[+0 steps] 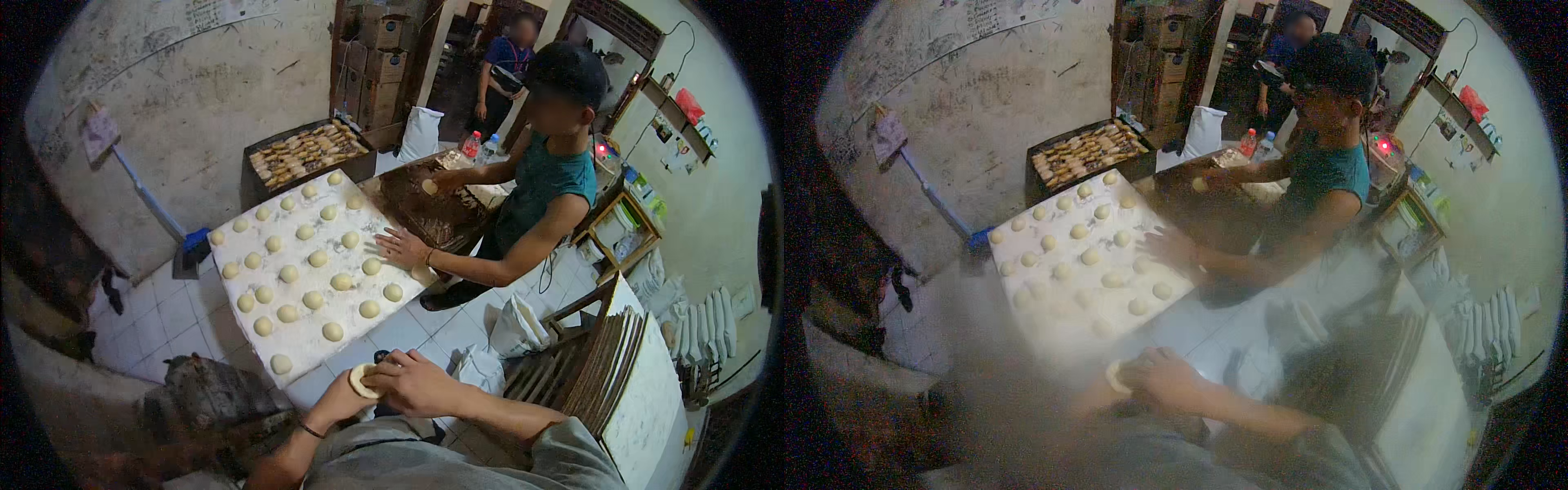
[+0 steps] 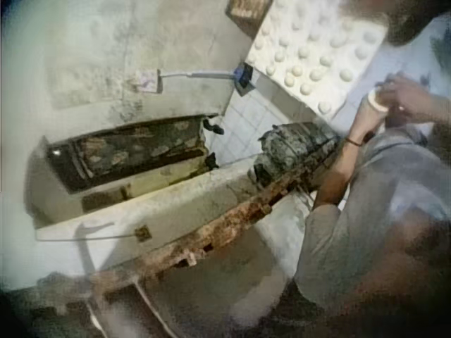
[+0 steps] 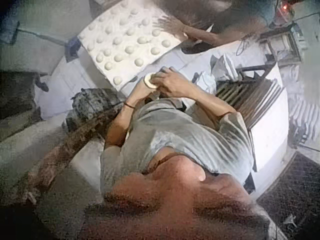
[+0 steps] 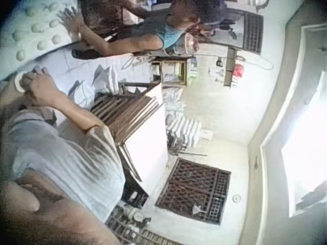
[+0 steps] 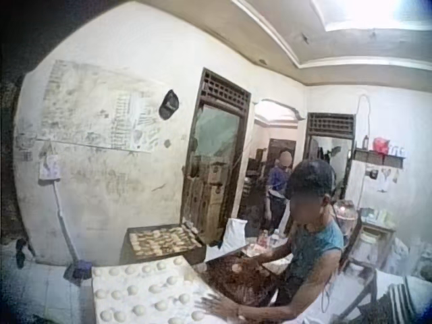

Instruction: The person scoops chocolate filling into pieces of dough using a small spatula, pinches the dough balls closed by hand, and arranges them on a tray before sliding the tray into a wooden rack.

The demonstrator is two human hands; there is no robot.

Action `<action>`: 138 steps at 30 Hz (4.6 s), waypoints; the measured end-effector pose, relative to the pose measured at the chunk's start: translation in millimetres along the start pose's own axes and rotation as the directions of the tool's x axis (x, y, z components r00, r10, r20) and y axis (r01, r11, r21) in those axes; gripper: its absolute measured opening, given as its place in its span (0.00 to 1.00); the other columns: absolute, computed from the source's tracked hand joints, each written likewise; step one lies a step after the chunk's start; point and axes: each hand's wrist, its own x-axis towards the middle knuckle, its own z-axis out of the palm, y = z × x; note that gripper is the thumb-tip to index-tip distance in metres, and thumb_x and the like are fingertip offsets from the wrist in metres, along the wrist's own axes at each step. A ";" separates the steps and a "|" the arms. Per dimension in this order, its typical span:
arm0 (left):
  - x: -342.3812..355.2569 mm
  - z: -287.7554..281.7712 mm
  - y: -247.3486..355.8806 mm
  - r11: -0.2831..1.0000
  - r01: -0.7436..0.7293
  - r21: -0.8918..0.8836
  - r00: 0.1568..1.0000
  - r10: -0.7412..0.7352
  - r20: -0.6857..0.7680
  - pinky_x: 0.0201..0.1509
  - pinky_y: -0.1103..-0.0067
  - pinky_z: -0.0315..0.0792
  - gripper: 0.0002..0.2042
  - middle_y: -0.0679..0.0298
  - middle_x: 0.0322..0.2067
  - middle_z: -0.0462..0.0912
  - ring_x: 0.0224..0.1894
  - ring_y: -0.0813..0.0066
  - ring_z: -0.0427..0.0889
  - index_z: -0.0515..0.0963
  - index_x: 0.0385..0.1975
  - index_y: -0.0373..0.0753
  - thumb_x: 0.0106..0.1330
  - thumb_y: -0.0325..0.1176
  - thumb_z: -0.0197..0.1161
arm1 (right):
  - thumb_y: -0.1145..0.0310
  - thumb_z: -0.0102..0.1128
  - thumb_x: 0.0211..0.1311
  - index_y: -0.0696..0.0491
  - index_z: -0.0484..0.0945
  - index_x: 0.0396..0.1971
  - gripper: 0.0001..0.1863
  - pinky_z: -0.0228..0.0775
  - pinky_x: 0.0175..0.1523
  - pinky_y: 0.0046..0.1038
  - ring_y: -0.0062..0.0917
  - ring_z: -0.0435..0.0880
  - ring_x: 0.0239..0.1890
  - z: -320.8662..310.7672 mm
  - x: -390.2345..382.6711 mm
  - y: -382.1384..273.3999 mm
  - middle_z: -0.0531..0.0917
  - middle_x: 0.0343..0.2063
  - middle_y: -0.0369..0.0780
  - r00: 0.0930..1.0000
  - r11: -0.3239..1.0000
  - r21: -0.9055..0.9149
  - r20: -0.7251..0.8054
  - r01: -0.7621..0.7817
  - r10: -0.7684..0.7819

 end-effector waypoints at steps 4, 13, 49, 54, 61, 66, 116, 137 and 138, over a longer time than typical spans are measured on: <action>39.1 -3.9 -5.7 1.000 -0.016 -0.005 1.000 0.016 0.026 0.52 0.73 0.79 0.21 0.58 0.44 0.90 0.43 0.71 0.86 0.82 0.50 0.33 0.57 0.31 0.79 | 0.64 0.67 0.61 0.53 0.79 0.58 0.24 0.69 0.64 0.42 0.37 0.72 0.65 -17.6 11.8 31.6 0.78 0.62 0.39 0.995 0.998 -0.065 0.101 -0.006 0.012; 115.5 -7.1 49.4 0.994 0.105 0.000 0.969 -0.102 -0.225 0.48 0.74 0.79 0.21 0.61 0.38 0.91 0.41 0.75 0.86 0.85 0.42 0.35 0.57 0.43 0.83 | 0.73 0.63 0.64 0.52 0.83 0.54 0.18 0.78 0.50 0.35 0.39 0.85 0.47 -75.9 3.9 209.1 0.85 0.48 0.45 0.823 0.860 0.437 -0.363 -0.263 0.437; 224.7 9.5 38.4 0.925 0.346 -0.157 0.711 -0.368 -0.599 0.44 0.75 0.79 0.17 0.65 0.34 0.88 0.36 0.76 0.85 0.83 0.39 0.35 0.59 0.38 0.83 | 0.68 0.62 0.59 0.59 0.85 0.33 0.10 0.80 0.47 0.51 0.53 0.87 0.39 -69.5 92.6 645.6 0.87 0.33 0.55 0.978 0.967 -0.146 -0.038 -0.209 0.206; 237.7 18.4 43.1 0.934 0.303 -0.191 0.732 -0.356 -0.581 0.46 0.76 0.79 0.19 0.66 0.36 0.88 0.38 0.77 0.84 0.82 0.41 0.35 0.59 0.37 0.83 | 0.70 0.59 0.66 0.52 0.88 0.44 0.12 0.78 0.54 0.47 0.49 0.86 0.49 -126.3 104.2 615.5 0.88 0.43 0.50 0.963 0.995 -0.031 0.249 -0.096 0.101; 306.5 14.9 63.6 0.994 0.068 -0.090 0.866 -0.103 -0.490 0.53 0.74 0.78 0.21 0.62 0.43 0.86 0.46 0.74 0.83 0.79 0.47 0.35 0.59 0.34 0.82 | 0.61 0.57 0.77 0.56 0.87 0.51 0.17 0.74 0.59 0.31 0.27 0.85 0.48 -132.6 74.1 635.3 0.90 0.46 0.40 0.938 0.760 0.565 0.297 -0.323 0.178; 379.8 3.8 72.0 0.991 0.075 0.107 0.881 -0.016 -0.473 0.53 0.71 0.78 0.22 0.59 0.42 0.85 0.46 0.69 0.84 0.78 0.46 0.36 0.58 0.37 0.83 | 0.60 0.58 0.79 0.52 0.86 0.49 0.13 0.61 0.33 0.21 0.13 0.70 0.29 -119.9 35.7 614.3 0.82 0.30 0.27 0.816 0.307 0.823 0.287 -0.478 0.502; 305.2 -20.4 107.8 0.883 -0.247 -0.399 0.964 0.183 -0.191 0.63 0.81 0.75 0.25 0.69 0.56 0.85 0.56 0.83 0.81 0.80 0.62 0.38 0.66 0.32 0.77 | 0.64 0.66 0.63 0.49 0.88 0.44 0.12 0.75 0.51 0.40 0.41 0.81 0.48 -71.0 49.2 467.4 0.84 0.43 0.44 0.842 0.811 -0.390 -0.494 -0.436 0.215; 10.1 -26.6 84.5 0.997 0.066 0.027 0.995 -0.068 0.072 0.52 0.78 0.77 0.19 0.65 0.41 0.89 0.44 0.82 0.82 0.83 0.50 0.35 0.63 0.36 0.80 | 0.74 0.71 0.66 0.58 0.88 0.42 0.07 0.78 0.48 0.30 0.27 0.88 0.40 -0.8 -28.8 37.7 0.89 0.38 0.42 0.828 0.717 0.697 -0.401 -0.002 0.393; 4.8 -22.2 107.0 0.998 0.063 0.011 0.992 -0.064 0.109 0.50 0.77 0.77 0.19 0.63 0.40 0.89 0.43 0.80 0.82 0.83 0.49 0.35 0.64 0.38 0.79 | 0.74 0.73 0.64 0.58 0.88 0.40 0.07 0.78 0.46 0.30 0.28 0.88 0.39 2.5 -40.5 30.3 0.89 0.37 0.43 0.801 0.734 0.679 -0.435 -0.009 0.412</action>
